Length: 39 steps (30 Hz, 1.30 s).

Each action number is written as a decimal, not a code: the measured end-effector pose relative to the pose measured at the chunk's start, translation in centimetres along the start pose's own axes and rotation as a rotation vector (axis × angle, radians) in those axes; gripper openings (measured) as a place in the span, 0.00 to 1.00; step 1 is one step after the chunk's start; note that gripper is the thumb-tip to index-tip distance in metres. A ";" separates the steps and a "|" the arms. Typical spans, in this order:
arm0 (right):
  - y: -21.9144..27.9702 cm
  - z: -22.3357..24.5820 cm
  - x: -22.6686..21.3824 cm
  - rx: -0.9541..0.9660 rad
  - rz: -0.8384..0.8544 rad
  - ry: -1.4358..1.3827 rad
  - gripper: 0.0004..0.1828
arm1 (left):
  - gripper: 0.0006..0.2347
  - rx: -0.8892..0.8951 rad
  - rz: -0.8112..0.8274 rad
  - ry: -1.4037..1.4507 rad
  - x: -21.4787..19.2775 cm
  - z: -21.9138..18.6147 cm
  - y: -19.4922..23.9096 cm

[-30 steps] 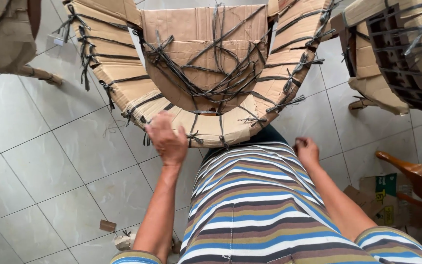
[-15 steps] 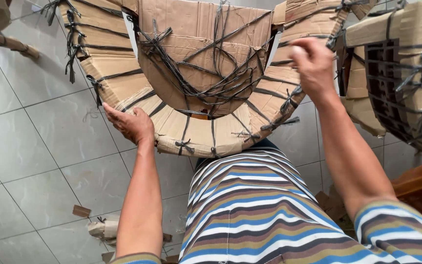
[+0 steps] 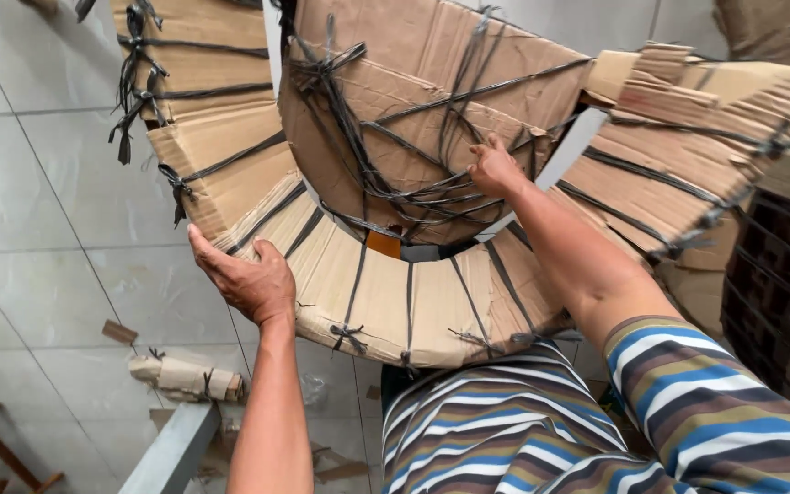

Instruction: Tying black plastic cords around a cardboard-wrapped furniture frame to secure it during assembly.

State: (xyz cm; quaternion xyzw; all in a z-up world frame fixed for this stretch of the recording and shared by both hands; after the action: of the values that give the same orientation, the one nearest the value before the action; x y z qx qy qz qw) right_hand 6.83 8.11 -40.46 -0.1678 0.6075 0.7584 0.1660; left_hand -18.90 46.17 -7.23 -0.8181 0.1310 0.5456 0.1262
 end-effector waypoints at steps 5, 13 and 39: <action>3.4 3.7 -0.5 0.004 -0.040 -0.014 0.36 | 0.36 0.040 -0.038 -0.036 -0.1 -0.6 0.0; 0.8 2.2 -0.7 -0.010 -0.206 -0.328 0.34 | 0.34 0.112 -0.046 -0.022 -0.7 -2.3 0.2; 46.5 13.4 -7.7 -0.844 -0.625 -2.082 0.21 | 0.39 0.164 0.245 0.363 0.7 3.0 -0.8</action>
State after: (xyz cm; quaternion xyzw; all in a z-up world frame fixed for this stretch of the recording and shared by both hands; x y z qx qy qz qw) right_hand -8.19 11.22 6.08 0.3517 -0.1906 0.5976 0.6949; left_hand -20.91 47.95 -8.93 -0.8678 0.2935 0.3884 0.0994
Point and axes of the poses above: each hand's wrist, its own y-axis away from the middle knuckle, its own x-axis out of the palm, z = x × y, the point moved 8 cm from there along -y, towards the middle knuckle, and after that the axes turned 1 degree about -y, right-handed, at the moved point
